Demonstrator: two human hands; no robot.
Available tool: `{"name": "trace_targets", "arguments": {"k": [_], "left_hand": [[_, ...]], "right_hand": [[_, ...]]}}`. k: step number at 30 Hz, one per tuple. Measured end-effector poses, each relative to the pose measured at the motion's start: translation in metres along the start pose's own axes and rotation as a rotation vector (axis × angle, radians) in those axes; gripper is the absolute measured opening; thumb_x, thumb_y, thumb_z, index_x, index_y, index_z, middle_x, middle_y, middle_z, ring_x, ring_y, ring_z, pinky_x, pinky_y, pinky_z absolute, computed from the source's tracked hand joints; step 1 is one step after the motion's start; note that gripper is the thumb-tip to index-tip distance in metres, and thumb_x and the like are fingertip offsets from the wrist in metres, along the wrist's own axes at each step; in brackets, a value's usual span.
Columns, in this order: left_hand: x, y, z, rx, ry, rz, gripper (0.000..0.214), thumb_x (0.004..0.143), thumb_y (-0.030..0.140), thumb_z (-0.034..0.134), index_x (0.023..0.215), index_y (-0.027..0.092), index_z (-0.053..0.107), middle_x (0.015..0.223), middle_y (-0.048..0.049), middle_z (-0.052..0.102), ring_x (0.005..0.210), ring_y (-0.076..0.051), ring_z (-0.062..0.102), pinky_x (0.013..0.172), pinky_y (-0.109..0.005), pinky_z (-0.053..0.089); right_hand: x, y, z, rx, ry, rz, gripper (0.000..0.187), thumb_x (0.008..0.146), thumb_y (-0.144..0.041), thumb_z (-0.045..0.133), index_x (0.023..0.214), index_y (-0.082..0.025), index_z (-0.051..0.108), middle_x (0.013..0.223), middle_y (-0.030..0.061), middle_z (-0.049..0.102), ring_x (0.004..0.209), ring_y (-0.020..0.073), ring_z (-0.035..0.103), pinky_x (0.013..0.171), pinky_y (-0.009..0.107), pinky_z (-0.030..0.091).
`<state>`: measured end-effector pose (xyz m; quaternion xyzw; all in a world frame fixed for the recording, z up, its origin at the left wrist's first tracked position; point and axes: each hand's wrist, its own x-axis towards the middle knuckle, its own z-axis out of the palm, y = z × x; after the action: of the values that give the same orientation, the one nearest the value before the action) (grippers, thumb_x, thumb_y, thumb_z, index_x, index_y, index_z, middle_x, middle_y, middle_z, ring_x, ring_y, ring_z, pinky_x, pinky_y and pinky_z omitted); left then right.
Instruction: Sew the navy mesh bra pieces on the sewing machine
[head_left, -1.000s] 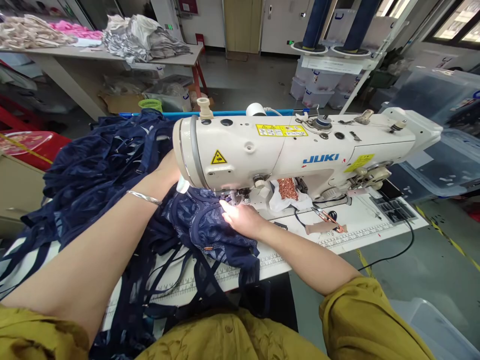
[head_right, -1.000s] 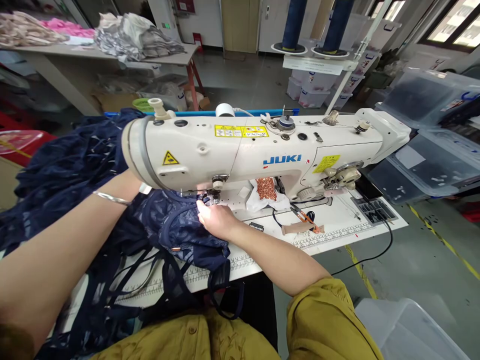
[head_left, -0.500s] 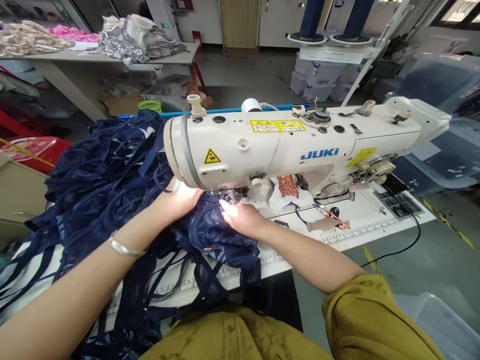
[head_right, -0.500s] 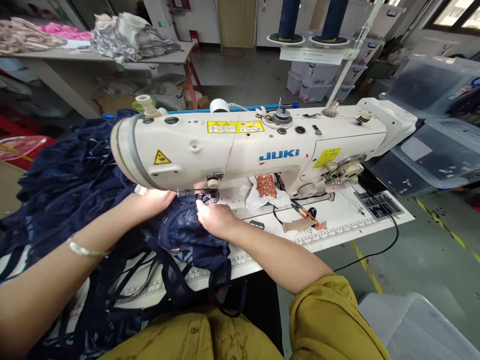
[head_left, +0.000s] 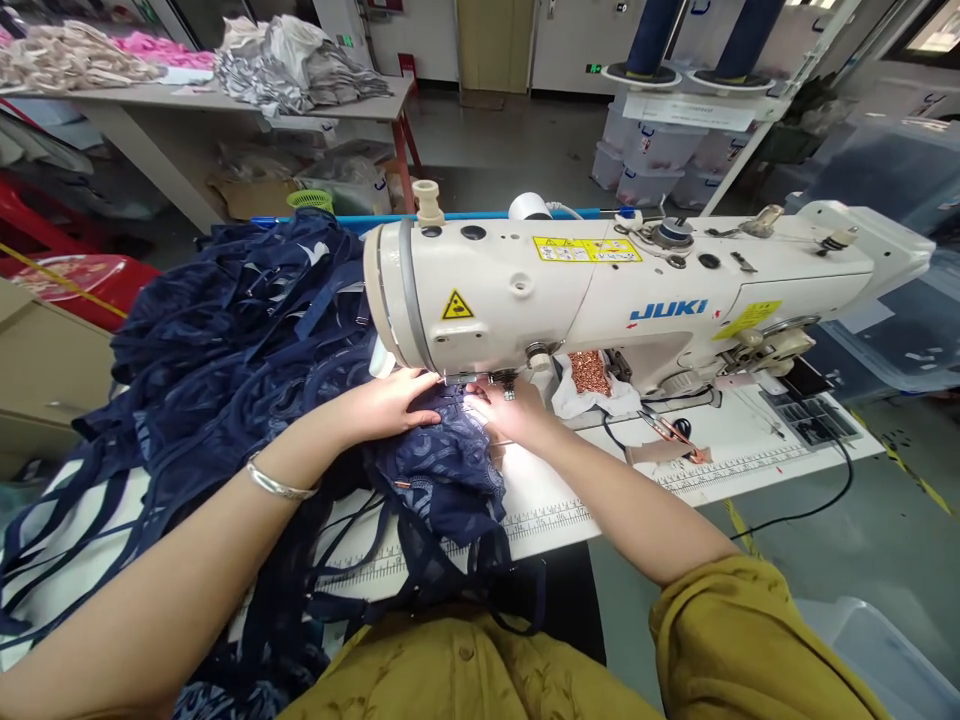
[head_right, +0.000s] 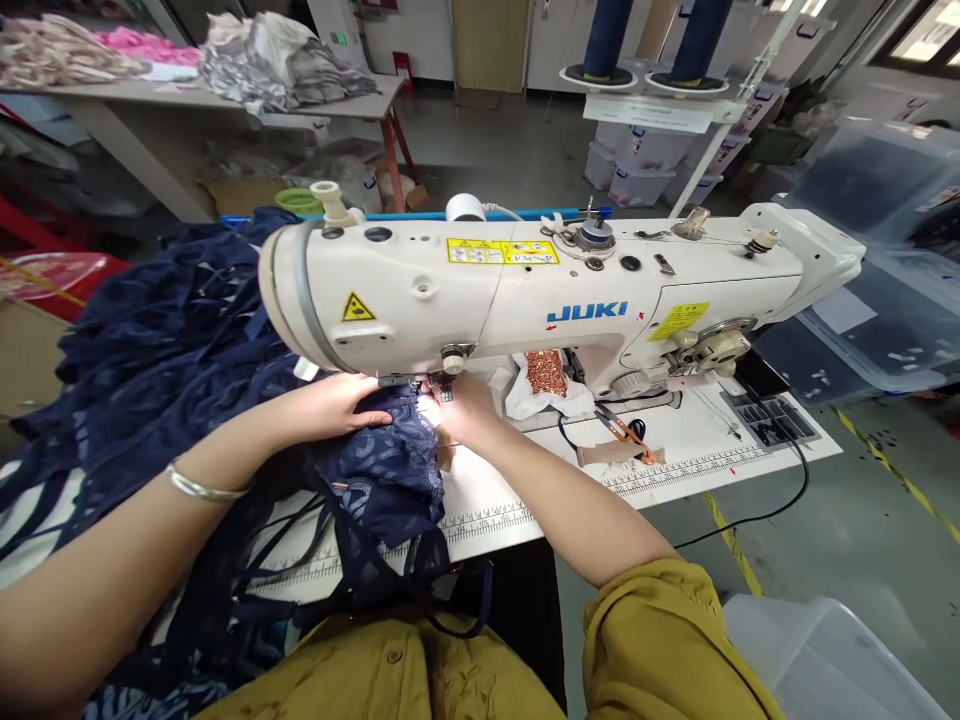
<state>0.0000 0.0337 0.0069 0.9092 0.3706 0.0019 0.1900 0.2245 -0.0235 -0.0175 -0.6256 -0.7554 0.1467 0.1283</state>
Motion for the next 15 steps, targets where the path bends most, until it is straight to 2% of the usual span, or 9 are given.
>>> {"name": "trace_targets", "arguments": {"k": [5,10,15], "left_hand": [[-0.002,0.000,0.007,0.069,0.087,0.028,0.062,0.091,0.060,0.047,0.132,0.013,0.053,0.125,-0.0171,0.061,0.118,-0.031,0.056,0.105,-0.043,0.043],[-0.007,0.005,0.007,0.169,0.101,0.174,0.047,0.099,0.049,0.036,0.119,0.021,0.068,0.108,-0.0111,0.067,0.104,-0.024,0.062,0.095,-0.035,0.047],[-0.011,0.015,0.010,0.331,0.210,0.169,0.046,0.101,0.041,0.034,0.118,0.020,0.071,0.097,-0.0133,0.068,0.100,-0.027,0.064,0.090,-0.040,0.046]], "right_hand": [[0.002,0.002,0.006,0.033,0.001,0.066,0.028,0.095,-0.048,0.052,0.107,-0.031,0.070,0.112,-0.0017,0.073,0.102,0.0201,0.066,0.084,0.031,0.051],[0.006,0.005,0.011,0.064,0.014,0.115,0.032,0.092,-0.053,0.053,0.108,-0.033,0.071,0.109,-0.0031,0.074,0.101,0.0210,0.068,0.083,0.030,0.051],[0.005,-0.001,0.003,0.002,-0.030,0.158,0.037,0.096,-0.054,0.046,0.103,-0.030,0.073,0.106,0.0001,0.075,0.098,0.0224,0.069,0.082,0.031,0.051]]}}
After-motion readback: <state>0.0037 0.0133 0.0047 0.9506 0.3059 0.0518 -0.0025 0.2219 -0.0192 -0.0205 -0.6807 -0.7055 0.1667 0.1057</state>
